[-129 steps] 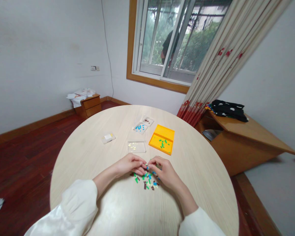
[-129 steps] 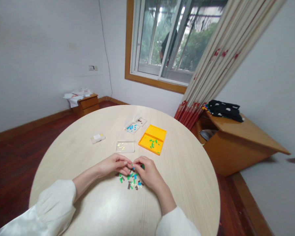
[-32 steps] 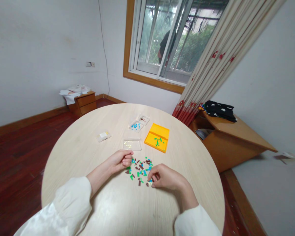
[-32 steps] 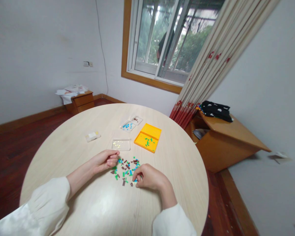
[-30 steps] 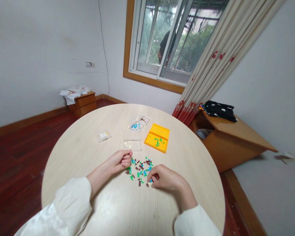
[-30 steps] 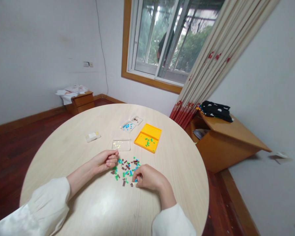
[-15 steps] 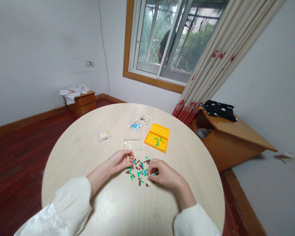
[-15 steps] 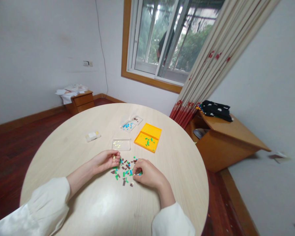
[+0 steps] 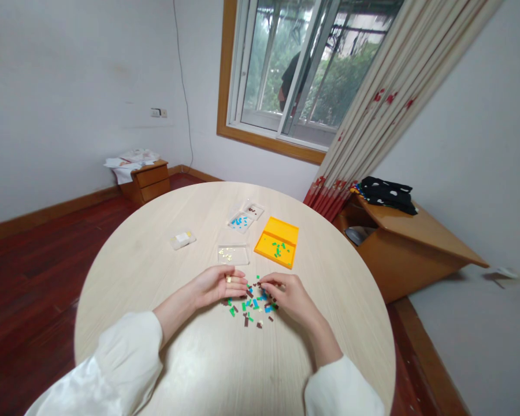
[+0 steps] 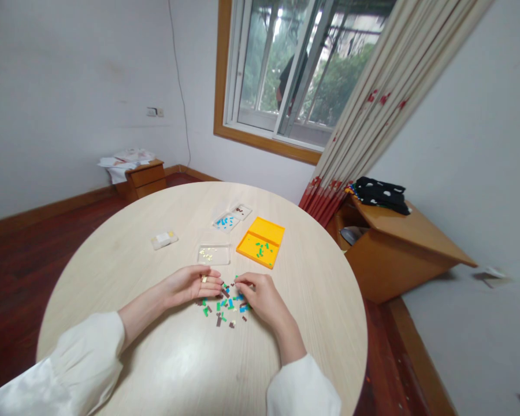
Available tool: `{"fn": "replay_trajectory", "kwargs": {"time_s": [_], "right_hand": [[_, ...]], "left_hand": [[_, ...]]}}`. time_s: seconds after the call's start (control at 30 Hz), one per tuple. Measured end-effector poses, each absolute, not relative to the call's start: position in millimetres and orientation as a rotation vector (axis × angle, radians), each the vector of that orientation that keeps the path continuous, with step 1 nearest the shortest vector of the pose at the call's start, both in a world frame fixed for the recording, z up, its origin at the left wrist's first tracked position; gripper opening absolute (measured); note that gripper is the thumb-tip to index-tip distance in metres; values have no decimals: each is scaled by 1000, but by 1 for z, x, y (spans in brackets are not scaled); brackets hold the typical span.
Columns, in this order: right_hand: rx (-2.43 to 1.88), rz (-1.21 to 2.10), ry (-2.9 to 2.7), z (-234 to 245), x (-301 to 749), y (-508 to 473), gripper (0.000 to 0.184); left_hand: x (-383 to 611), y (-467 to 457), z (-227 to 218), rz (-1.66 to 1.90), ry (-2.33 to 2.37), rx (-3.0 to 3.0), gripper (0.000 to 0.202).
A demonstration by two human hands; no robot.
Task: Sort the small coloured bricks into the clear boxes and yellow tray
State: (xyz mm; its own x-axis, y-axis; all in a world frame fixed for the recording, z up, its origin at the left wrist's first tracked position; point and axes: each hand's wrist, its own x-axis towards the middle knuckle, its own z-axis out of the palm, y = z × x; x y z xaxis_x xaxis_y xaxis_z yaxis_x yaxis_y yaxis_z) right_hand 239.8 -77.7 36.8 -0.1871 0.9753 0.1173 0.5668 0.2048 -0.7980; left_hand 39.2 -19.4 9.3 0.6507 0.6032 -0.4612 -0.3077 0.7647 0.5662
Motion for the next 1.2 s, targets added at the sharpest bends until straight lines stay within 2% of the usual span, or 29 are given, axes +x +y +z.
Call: {"fn": "replay_trajectory", "kwargs": {"time_s": [0.13,0.27,0.43,0.67,0.97,1.2], "right_hand": [[-1273,700,-1841,34,230,-77,16],[-1237,696,-1844,30,225,-78,24],[-1342,630,-1837,31,231,-76,20],[-1355,630,-1887,31,231,-77,17],[-1363,656,-1939,28,226,-78,16],[-1384,669,-1956,31,224,-79,17]], "left_hand": [[41,-27,10,420,566,470,26],[45,-33,13,381,548,460,23],[45,-26,18,595,699,433,18],[30,-9,24,870,755,390,38],[28,5,24,985,809,397,24],[29,4,34,950,699,352,44]]}}
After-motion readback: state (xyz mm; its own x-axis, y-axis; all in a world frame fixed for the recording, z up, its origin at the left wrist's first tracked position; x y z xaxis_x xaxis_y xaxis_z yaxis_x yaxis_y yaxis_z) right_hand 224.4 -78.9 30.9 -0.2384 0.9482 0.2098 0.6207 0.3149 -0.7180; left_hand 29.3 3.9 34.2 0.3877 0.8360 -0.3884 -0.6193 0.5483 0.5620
